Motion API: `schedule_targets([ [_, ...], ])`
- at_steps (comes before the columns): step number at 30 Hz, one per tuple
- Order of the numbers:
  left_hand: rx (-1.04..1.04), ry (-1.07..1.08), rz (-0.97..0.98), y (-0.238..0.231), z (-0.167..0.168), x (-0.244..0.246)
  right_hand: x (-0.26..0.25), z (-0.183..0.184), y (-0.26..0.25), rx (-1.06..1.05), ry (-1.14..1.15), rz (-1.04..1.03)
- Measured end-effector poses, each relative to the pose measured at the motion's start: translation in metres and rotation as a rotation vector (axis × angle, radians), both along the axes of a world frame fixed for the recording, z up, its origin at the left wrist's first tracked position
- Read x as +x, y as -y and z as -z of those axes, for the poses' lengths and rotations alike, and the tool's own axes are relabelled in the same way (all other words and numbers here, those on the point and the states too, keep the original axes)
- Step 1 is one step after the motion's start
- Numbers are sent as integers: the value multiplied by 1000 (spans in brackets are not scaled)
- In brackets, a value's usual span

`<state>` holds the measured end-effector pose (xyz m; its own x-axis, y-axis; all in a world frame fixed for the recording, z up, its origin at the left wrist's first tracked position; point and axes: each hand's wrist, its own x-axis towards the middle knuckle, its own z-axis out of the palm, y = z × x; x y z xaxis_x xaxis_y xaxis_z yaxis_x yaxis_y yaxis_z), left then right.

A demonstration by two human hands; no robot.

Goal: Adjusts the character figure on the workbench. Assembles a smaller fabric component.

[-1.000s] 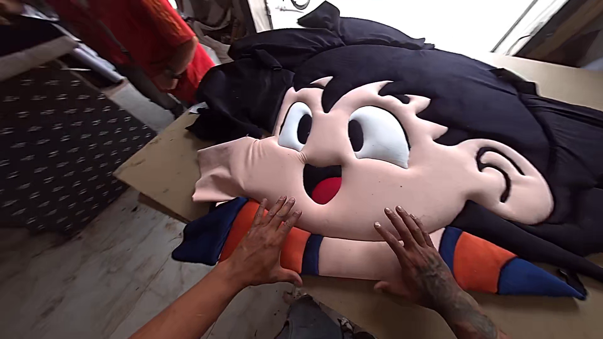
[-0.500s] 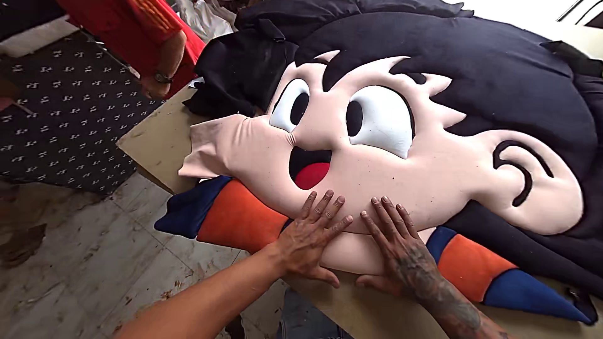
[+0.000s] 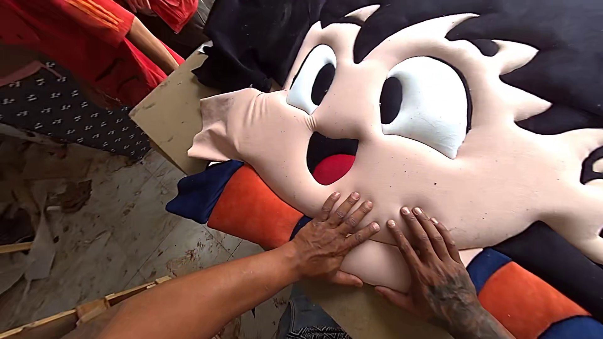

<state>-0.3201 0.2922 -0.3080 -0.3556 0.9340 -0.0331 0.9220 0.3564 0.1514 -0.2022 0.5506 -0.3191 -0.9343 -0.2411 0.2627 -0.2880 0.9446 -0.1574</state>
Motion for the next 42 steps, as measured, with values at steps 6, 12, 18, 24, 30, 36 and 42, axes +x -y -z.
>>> schedule_targets([
  [6, -22, 1, -14, -3, -6, 5, 3, -2, 1, 31, -20, 2],
  [12, 330, 188, -264, -12, -39, 108, 6, -9, 5, 33, 4, -2],
  [18, 456, 489, -448, 57, -34, 171, 38, -28, 35, -87, -34, 59],
  [24, 280, 419, -517, 134, -11, 151, 98, -25, 81, -208, -7, 179],
  [30, 339, 446, -443, 156, -8, 121, 115, -32, 106, -199, -11, 258],
  [36, 242, 688, -291, 168, -13, 88, 106, -40, 125, -262, -44, 278],
  [42, -267, 941, -302, 209, 2, 46, 141, -46, 166, -500, 244, 298],
])
